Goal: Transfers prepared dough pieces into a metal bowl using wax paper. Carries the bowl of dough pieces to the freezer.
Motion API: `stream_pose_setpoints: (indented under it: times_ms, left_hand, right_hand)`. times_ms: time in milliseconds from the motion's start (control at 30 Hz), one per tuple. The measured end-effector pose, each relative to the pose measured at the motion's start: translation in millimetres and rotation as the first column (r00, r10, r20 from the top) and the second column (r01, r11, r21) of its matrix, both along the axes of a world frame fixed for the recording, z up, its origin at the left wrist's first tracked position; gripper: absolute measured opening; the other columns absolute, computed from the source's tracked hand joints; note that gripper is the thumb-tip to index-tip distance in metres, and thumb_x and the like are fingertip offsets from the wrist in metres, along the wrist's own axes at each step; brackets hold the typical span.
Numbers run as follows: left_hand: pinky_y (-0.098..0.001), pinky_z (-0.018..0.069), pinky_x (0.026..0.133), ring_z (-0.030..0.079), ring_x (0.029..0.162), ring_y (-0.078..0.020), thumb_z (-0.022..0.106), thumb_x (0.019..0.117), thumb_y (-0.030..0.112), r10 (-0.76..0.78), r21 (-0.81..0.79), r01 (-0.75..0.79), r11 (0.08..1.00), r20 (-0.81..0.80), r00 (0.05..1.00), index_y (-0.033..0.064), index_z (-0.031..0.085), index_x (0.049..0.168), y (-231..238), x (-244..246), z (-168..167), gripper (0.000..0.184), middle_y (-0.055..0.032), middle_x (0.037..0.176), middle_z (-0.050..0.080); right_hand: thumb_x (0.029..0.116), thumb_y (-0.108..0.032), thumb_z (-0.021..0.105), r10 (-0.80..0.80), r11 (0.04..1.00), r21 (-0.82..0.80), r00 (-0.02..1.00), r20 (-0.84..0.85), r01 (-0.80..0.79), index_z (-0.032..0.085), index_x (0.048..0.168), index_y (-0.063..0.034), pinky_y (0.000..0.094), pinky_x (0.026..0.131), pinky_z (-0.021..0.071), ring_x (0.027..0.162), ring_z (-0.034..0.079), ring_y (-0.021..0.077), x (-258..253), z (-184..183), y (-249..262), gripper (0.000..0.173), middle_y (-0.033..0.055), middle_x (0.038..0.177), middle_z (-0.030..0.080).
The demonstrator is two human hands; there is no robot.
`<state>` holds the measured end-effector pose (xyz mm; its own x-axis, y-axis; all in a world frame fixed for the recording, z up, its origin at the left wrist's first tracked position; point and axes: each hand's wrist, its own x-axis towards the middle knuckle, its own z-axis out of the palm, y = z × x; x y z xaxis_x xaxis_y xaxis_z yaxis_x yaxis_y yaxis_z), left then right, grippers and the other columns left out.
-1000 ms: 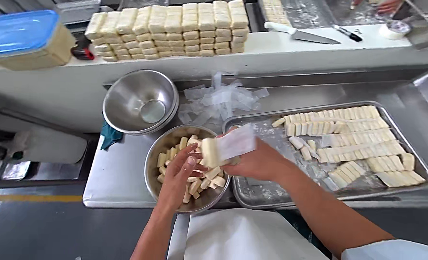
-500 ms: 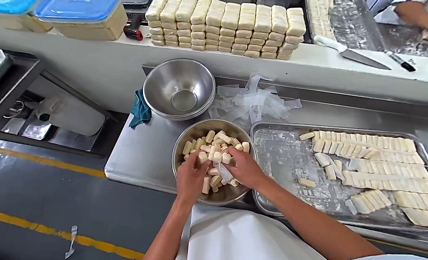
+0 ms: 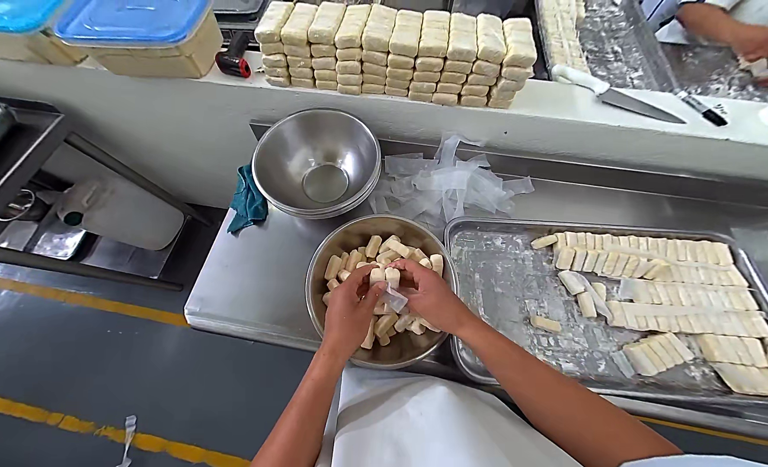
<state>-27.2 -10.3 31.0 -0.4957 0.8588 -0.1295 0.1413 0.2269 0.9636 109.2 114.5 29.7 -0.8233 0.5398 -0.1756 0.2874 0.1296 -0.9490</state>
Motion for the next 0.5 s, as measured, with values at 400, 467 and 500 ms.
stream_pose_setpoints:
  times_ms: [400,467,500]
  left_hand:
    - [-0.0297,0.061,0.075,0.071,0.082,-0.0099,0.074,0.0922,0.019,0.18,0.101,-0.166,0.981,-0.152,0.972,0.0035,0.064,0.118,3.6,10.5,-1.8,0.032,-0.0039,0.094,0.072]
    - [-0.0309,0.0593,0.075,0.069,0.084,-0.0113,0.055,0.0977,0.012,0.103,0.134,-0.109,0.985,0.053,0.993,0.0038,0.06,0.125,1.6,7.4,4.3,0.028,-0.0053,0.099,0.07]
    - [-0.0313,0.0579,0.075,0.067,0.084,-0.0115,0.045,0.0978,0.01,0.059,0.17,-0.082,0.982,0.138,0.989,0.0051,0.06,0.125,1.3,5.3,6.2,0.031,-0.0047,0.1,0.068]
  right_hand:
    - [0.0881,-0.011,0.076,-0.114,0.907,0.407,0.993,-0.013,0.109,0.061,0.124,0.0005,0.0455,0.092,0.0558,0.104,0.067,0.0268,1.3,-9.4,-2.2,0.041,0.0166,0.114,0.066]
    - [0.0838,-0.017,0.079,-0.075,0.877,0.478,0.996,0.037,0.049,0.059,0.13,-0.0003,0.0534,0.097,0.0518,0.112,0.063,0.033,4.2,-15.9,8.8,0.053,0.0184,0.121,0.064]
    - [0.0821,-0.019,0.08,-0.061,0.861,0.508,0.995,0.075,0.015,0.058,0.133,-0.0012,0.0572,0.098,0.0494,0.115,0.061,0.0359,5.1,-20.4,13.4,0.059,0.0197,0.125,0.062]
